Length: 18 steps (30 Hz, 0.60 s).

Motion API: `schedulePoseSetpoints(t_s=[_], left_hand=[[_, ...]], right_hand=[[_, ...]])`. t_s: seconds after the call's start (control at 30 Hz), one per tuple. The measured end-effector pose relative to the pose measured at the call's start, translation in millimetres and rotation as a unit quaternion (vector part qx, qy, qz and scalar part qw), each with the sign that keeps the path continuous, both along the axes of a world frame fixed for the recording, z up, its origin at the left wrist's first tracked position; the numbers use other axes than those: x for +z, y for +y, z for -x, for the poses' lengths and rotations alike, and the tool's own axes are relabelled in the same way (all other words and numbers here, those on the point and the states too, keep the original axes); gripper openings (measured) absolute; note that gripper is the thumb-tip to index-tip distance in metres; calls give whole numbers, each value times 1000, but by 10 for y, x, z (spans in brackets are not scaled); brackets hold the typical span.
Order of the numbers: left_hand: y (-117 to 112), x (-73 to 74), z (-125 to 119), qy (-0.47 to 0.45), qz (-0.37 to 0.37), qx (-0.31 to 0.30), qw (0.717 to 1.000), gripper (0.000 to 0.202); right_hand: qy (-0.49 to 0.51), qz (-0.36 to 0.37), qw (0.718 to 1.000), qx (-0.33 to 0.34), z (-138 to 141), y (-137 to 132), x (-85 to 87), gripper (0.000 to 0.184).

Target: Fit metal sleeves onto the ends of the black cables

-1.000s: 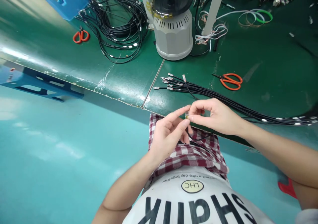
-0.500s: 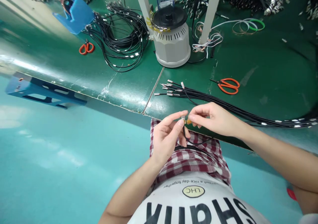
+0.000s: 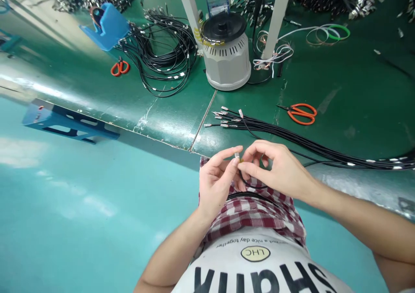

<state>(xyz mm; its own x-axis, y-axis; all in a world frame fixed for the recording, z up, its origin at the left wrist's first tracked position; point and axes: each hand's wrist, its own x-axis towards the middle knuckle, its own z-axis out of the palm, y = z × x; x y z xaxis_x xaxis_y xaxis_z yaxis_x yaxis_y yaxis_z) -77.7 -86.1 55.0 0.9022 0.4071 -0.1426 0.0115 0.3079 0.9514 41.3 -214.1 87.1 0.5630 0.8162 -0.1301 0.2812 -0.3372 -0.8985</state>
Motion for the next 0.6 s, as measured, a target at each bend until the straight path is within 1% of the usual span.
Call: schedulePoseSetpoints(t_s=[0.1, 0.23, 0.43, 0.53, 0.6], left_hand=[[5, -9, 10, -1, -2, -3, 1000, 29], [19, -28, 20, 6, 8, -11, 1000, 31], [38, -25, 29, -3, 29, -31, 999, 32], [41, -13, 28, 2, 25, -26, 999, 32], [39, -14, 23, 9, 23, -19, 1000, 32]], right_hand=[[-3, -30, 1000, -5, 3, 3, -53, 16], [-14, -38, 999, -2, -23, -1, -94, 14], [-18, -38, 999, 3, -25, 5, -57, 14], [-17, -39, 999, 11, -13, 19, -31, 15], [-35, -43, 998, 11, -2, 32, -19, 14]])
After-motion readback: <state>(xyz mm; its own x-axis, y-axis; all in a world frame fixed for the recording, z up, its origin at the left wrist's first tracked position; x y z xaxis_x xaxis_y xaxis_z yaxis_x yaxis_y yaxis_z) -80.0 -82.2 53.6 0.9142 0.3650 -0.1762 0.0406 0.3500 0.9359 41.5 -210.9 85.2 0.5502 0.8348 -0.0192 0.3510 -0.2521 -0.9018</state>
